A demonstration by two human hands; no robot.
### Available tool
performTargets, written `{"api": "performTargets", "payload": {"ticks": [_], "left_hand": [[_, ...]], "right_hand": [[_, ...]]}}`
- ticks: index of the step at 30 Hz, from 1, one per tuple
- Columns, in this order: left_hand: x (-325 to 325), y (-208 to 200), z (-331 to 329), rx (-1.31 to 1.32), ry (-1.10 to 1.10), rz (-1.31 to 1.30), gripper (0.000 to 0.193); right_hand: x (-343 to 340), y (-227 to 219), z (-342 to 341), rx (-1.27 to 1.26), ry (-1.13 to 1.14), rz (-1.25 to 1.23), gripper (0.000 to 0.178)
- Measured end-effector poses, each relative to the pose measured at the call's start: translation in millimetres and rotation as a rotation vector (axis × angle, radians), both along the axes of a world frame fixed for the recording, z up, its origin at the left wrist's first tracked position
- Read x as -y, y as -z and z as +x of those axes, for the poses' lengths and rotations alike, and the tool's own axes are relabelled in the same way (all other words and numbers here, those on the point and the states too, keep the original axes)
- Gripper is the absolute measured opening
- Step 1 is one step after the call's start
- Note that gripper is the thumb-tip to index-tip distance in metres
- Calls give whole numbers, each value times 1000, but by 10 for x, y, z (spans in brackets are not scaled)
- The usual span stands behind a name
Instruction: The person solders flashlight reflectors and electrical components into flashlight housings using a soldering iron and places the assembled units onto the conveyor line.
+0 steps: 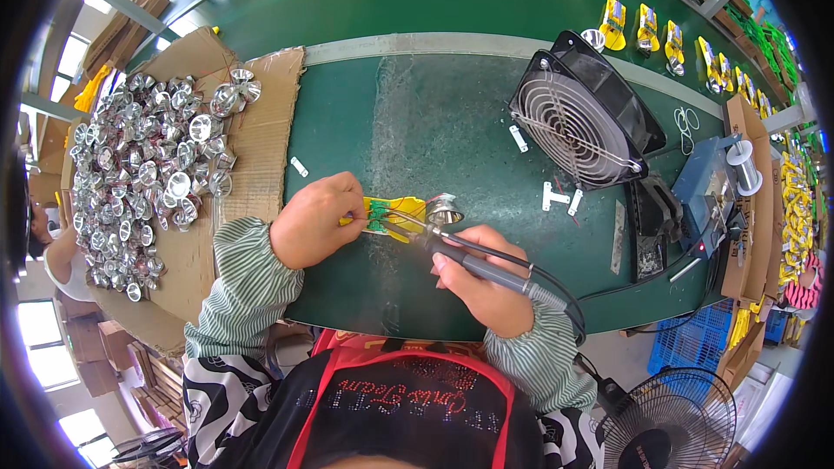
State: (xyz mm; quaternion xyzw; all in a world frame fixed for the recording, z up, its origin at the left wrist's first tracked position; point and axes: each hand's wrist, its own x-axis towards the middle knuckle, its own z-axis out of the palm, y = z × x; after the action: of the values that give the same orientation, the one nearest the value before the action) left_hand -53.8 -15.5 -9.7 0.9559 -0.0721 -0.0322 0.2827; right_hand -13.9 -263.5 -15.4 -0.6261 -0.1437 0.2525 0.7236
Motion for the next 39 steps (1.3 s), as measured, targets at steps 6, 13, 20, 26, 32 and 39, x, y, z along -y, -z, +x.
{"api": "performTargets", "payload": {"ticks": [6, 13, 20, 26, 32, 39], "left_hand": [[-7, 0, 28, -18, 15, 26, 6], [-9, -55, 58, -49, 48, 57, 6], [-31, -7, 132, -134, 56, 58, 8], [-55, -32, 143, -161, 78, 71, 9], [-75, -30, 182, -156, 114, 62, 8], [-34, -41, 131, -148, 65, 112, 8]], "right_hand": [[-37, -18, 10, -1, -3, -14, 16], [-40, 9, 27, 27, -25, -40, 16], [-39, -22, 31, 109, -39, -111, 16], [60, -128, 42, 63, 22, -58, 16], [123, -133, 44, 72, 50, -78, 15], [187, -123, 12, 61, 58, -56, 15]]}}
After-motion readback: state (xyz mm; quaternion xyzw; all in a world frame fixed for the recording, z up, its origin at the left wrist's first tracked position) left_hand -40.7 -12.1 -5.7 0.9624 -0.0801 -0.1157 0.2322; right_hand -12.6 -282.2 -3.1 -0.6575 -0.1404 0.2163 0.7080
